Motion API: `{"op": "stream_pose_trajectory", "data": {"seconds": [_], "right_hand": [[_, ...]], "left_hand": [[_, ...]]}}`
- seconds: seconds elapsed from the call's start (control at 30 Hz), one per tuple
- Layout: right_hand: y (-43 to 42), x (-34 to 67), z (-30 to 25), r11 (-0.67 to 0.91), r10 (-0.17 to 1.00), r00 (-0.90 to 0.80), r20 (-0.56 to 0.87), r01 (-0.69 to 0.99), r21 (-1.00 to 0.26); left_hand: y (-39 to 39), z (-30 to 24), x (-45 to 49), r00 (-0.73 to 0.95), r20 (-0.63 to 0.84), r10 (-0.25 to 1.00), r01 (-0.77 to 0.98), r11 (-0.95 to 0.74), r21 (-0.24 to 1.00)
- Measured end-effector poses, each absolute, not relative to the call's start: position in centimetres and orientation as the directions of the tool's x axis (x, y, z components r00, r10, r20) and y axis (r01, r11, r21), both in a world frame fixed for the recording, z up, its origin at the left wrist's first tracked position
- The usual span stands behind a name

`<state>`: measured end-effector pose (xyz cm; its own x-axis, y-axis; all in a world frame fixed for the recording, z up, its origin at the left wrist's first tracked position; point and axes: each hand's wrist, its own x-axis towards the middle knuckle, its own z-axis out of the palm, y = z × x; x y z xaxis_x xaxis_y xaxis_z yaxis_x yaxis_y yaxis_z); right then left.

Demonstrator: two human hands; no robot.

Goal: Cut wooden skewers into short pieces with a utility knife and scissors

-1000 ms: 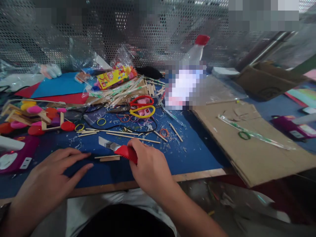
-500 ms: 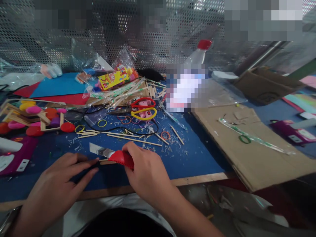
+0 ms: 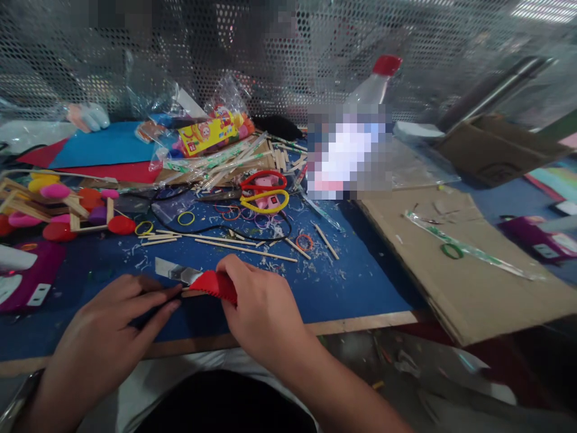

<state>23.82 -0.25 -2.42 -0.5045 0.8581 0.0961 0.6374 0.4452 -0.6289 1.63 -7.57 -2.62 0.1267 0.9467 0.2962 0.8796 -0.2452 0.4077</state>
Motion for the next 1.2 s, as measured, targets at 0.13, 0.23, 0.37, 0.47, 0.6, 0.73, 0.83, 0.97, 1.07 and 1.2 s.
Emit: {"op": "stream_pose_trajectory", "data": {"seconds": [0.13,0.23,0.37,0.47,0.6,0.73,0.83,0.97,1.07,1.2], "right_hand": [[-0.5,23.7,-2.3,0.447,0.852,-0.514,0.095,0.623,-0.642],[-0.6,23.6,-2.2,0.449,0.847,-0.523,0.091,0.614,-0.649],[-0.5,23.5,-2.2,0.443,0.847,-0.526,0.081,0.613,-0.654],[-0.4,23.4,-2.3,0.444,0.85,-0.52,0.086,0.619,-0.648],[-0.5,23.4,-2.4,0.441,0.852,-0.517,0.086,0.618,-0.65],[-0.9,23.6,-2.3,0.43,0.855,-0.511,0.091,0.599,-0.675],[-1.3,23.7,-2.1,0.406,0.852,-0.52,0.058,0.586,-0.702],[-1.5,23.8,-1.9,0.385,0.842,-0.539,0.012,0.585,-0.714],[-1.4,23.8,-2.0,0.396,0.848,-0.529,0.025,0.601,-0.694],[-1.0,23.6,-2.2,0.409,0.855,-0.517,0.046,0.616,-0.673]], "left_hand": [[-7.6,-2.7,1.7,0.105,0.324,0.94,0.88,-0.24,0.41],[-7.6,-2.5,2.1,0.083,0.351,0.933,0.883,-0.232,0.408],[-7.5,-2.4,2.5,0.068,0.335,0.94,0.894,-0.207,0.397],[-7.5,-2.5,2.6,0.059,0.333,0.941,0.907,-0.19,0.377],[-7.4,-2.5,2.7,0.069,0.362,0.93,0.908,-0.209,0.364],[-7.3,-2.3,2.9,0.078,0.381,0.921,0.906,-0.225,0.358],[-7.3,-2.3,2.9,0.086,0.392,0.916,0.916,-0.227,0.331],[-7.3,-2.4,2.8,0.077,0.382,0.921,0.925,-0.209,0.318],[-7.3,-2.5,2.8,0.07,0.386,0.92,0.918,-0.211,0.337],[-7.3,-2.6,2.8,0.053,0.4,0.915,0.913,-0.206,0.351]]}}
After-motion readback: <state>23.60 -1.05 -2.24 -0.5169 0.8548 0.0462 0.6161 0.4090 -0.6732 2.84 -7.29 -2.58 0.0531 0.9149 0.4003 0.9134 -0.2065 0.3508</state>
